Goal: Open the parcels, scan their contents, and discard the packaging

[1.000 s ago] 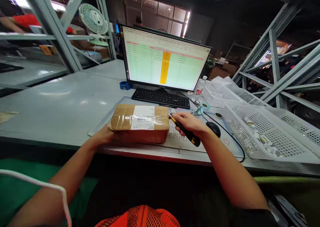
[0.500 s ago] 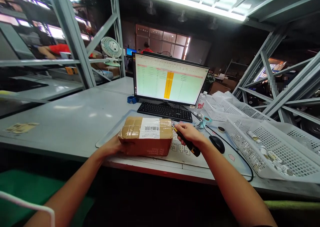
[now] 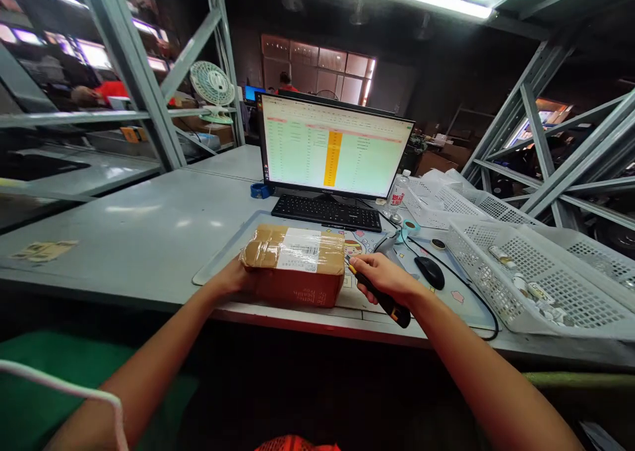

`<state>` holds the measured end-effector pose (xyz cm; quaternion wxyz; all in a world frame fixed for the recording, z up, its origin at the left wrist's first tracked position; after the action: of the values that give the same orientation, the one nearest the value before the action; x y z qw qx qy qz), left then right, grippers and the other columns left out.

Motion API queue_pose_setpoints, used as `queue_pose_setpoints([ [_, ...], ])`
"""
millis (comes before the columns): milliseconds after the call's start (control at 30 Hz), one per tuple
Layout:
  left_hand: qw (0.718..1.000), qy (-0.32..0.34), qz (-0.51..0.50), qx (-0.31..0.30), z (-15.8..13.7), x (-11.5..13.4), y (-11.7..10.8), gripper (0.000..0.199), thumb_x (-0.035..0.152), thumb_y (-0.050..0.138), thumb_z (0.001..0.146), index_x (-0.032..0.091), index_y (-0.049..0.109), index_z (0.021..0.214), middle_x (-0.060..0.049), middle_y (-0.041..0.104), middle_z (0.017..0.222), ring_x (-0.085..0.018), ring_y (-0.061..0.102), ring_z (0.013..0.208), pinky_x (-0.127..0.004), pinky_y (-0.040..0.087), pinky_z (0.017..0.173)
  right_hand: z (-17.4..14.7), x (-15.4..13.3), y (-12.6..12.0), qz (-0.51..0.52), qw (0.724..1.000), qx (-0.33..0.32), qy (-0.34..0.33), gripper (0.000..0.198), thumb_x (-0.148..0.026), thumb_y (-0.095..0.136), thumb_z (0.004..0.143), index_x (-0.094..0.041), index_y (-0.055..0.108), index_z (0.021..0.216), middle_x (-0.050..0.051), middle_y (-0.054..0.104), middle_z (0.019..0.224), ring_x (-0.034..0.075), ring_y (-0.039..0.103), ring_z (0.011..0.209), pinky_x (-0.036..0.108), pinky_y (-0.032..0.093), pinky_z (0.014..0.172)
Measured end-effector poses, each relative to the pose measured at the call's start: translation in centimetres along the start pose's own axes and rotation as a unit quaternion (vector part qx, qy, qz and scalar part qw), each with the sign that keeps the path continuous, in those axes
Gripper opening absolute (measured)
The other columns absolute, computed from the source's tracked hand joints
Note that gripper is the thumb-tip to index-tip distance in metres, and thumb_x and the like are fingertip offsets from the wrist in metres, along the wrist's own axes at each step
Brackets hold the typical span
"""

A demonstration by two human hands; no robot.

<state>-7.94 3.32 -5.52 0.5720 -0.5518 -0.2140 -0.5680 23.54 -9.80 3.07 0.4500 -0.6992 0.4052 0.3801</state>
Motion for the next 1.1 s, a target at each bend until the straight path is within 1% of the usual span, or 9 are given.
queue_pose_setpoints([
  [233,0.999,-0.025,-0.014,0.013,-1.8,0.8,-0.3,0.085,0.048,0.090,0.069,0.018,0.055,0.140,-0.017,0.069,0.137,-0.039,0.065,0.129,-0.053,0.052,0.116,-0.6,0.2,0.4,0.022,1.000,0.016,0.007,0.050,-0.070,0.066,0.095,-0.021,0.056,0.095,-0.004,0.058,0.059,0.009,0.049,0.040,0.018,0.038,0.037],
  [467,0.924,-0.141,0.091,0.344,-11.6,1.9,1.7,0.124,0.059,0.091,0.067,0.018,0.025,0.164,-0.027,0.048,0.158,-0.047,0.049,0.147,-0.069,0.041,0.121,0.4,4.0,-2.3,0.054,0.991,0.120,-0.001,0.042,-0.063,0.062,0.098,-0.022,0.057,0.100,-0.004,0.059,0.060,0.011,0.053,0.042,0.020,0.043,0.039],
  [533,0.940,-0.088,0.114,0.309,-15.0,3.3,5.2,0.120,0.059,0.086,0.075,0.021,0.020,0.168,-0.026,0.039,0.164,-0.048,0.042,0.153,-0.071,0.039,0.122,1.0,5.2,-2.6,0.061,0.990,0.124,0.004,0.043,-0.065,0.063,0.097,-0.022,0.057,0.103,-0.004,0.059,0.060,0.011,0.053,0.042,0.019,0.042,0.039],
  [633,0.986,0.111,0.121,0.040,-17.0,6.6,10.3,0.091,0.051,0.084,0.082,0.038,0.041,0.161,-0.016,0.051,0.159,-0.042,0.051,0.147,-0.061,0.051,0.118,2.0,5.7,-2.6,0.067,0.991,0.118,-0.014,0.048,-0.069,0.065,0.095,-0.022,0.056,0.097,-0.004,0.059,0.060,0.011,0.053,0.043,0.020,0.042,0.039],
  [700,0.970,0.192,0.134,0.064,-16.6,8.0,8.0,0.072,0.045,0.083,0.085,0.042,0.052,0.150,-0.011,0.059,0.149,-0.039,0.055,0.143,-0.060,0.049,0.120,2.5,5.2,-2.4,0.077,0.990,0.111,-0.027,0.049,-0.071,0.065,0.094,-0.022,0.055,0.095,-0.003,0.060,0.061,0.011,0.053,0.043,0.020,0.042,0.040],
  [767,0.934,0.166,0.144,0.282,-14.7,7.6,1.8,0.082,0.045,0.088,0.081,0.037,0.045,0.151,-0.012,0.051,0.155,-0.040,0.045,0.152,-0.064,0.035,0.129,3.0,4.3,-1.9,0.082,0.992,0.088,-0.027,0.047,-0.069,0.065,0.096,-0.022,0.056,0.099,-0.003,0.060,0.061,0.011,0.053,0.043,0.019,0.042,0.039],
  [833,0.932,0.105,0.097,0.332,-11.5,5.7,-2.1,0.115,0.057,0.095,0.070,0.032,0.029,0.161,-0.015,0.030,0.171,-0.041,0.026,0.162,-0.062,0.026,0.134,3.6,3.0,-1.1,0.080,0.995,0.050,-0.025,0.043,-0.064,0.064,0.099,-0.022,0.058,0.103,-0.004,0.060,0.061,0.011,0.053,0.043,0.019,0.042,0.040],
  [1000,0.988,-0.080,-0.105,0.081,-4.8,0.2,-2.4,0.128,0.081,0.093,0.048,0.018,0.050,0.151,-0.023,0.063,0.147,-0.051,0.050,0.146,-0.062,0.044,0.122,5.3,-0.2,1.0,0.077,0.996,-0.028,-0.022,0.034,-0.052,0.054,0.108,-0.022,0.052,0.093,-0.003,0.059,0.059,0.010,0.052,0.041,0.018,0.042,0.039],
  [1100,0.990,-0.101,-0.087,0.044,-4.4,-0.9,-2.4,0.108,0.071,0.095,0.052,0.017,0.064,0.140,-0.019,0.075,0.129,-0.049,0.060,0.137,-0.059,0.049,0.119,5.6,-1.1,1.8,0.073,0.997,-0.037,-0.007,0.033,-0.045,0.047,0.111,-0.021,0.051,0.090,-0.002,0.058,0.058,0.009,0.050,0.040,0.017,0.040,0.038],
])
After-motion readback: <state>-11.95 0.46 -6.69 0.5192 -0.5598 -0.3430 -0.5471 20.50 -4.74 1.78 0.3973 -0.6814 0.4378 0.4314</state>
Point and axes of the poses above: each hand's wrist, its own z-axis towards the middle knuckle, its own y-axis out of the palm, x = y × z, the point moved 7 cm from there along z, towards the middle knuckle
